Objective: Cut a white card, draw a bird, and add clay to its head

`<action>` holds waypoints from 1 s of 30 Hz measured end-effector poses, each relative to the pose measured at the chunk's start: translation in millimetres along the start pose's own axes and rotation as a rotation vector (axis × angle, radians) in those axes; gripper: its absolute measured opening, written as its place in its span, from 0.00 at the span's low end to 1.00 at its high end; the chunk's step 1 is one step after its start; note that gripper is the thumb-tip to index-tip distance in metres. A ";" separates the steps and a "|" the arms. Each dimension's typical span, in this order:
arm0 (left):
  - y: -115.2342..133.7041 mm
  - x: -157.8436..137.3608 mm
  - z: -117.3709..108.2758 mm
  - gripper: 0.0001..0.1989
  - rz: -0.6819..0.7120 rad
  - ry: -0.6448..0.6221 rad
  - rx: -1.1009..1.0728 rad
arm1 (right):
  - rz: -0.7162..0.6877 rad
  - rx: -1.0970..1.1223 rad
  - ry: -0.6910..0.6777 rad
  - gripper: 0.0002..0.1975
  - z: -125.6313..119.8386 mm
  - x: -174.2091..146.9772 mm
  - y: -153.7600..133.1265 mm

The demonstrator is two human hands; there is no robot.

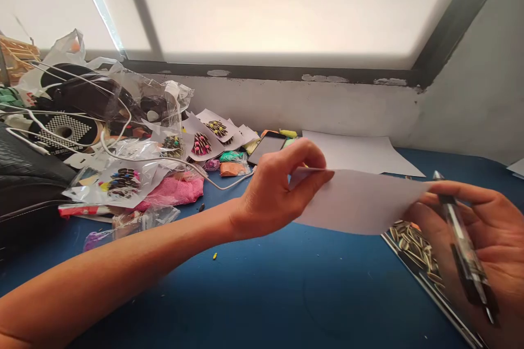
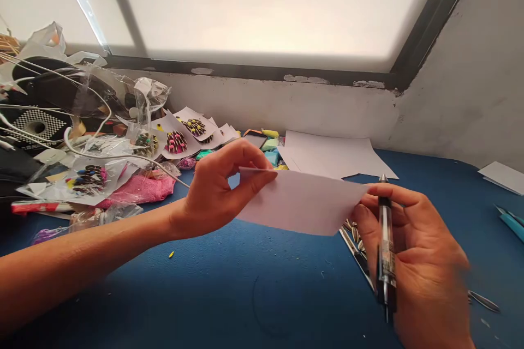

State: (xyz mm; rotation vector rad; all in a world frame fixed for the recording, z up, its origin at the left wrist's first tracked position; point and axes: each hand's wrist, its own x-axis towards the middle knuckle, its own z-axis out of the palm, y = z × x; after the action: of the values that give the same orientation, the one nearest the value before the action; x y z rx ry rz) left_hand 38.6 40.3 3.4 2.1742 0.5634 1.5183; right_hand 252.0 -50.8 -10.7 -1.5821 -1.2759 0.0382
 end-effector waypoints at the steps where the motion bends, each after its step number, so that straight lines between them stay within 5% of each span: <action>1: -1.6 0.4 -0.8 0.04 -0.023 0.027 -0.008 | 0.025 0.012 -0.020 0.17 1.3 0.0 -0.5; 6: -5.6 2.8 -6.3 0.09 -0.052 0.048 0.059 | 0.042 0.033 -0.110 0.14 3.1 -2.1 -3.8; 14: -25.5 -4.7 5.6 0.10 -0.498 -0.234 -0.003 | 0.046 0.043 -0.054 0.15 2.7 3.2 -6.2; 19: -35.0 -15.1 10.9 0.13 -0.544 -0.500 0.086 | -0.039 -0.055 0.009 0.10 1.3 3.6 -13.0; 22: -35.8 -16.6 10.4 0.13 -0.525 -0.581 0.179 | -0.162 -0.142 -0.123 0.05 3.1 0.2 -5.9; 26: -38.2 -19.0 10.3 0.13 -0.458 -0.670 0.295 | -0.554 -0.158 -0.442 0.10 13.3 -12.2 9.7; 30: -37.3 -18.6 6.5 0.13 -0.367 -0.775 0.359 | -0.689 -0.245 -0.551 0.12 23.1 -23.0 15.4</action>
State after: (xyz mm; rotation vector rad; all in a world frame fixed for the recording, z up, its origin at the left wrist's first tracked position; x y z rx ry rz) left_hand 35.7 60.2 -33.8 2.4949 0.9230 0.3394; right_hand 239.3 -49.8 -44.4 -1.2856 -2.2805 -0.1301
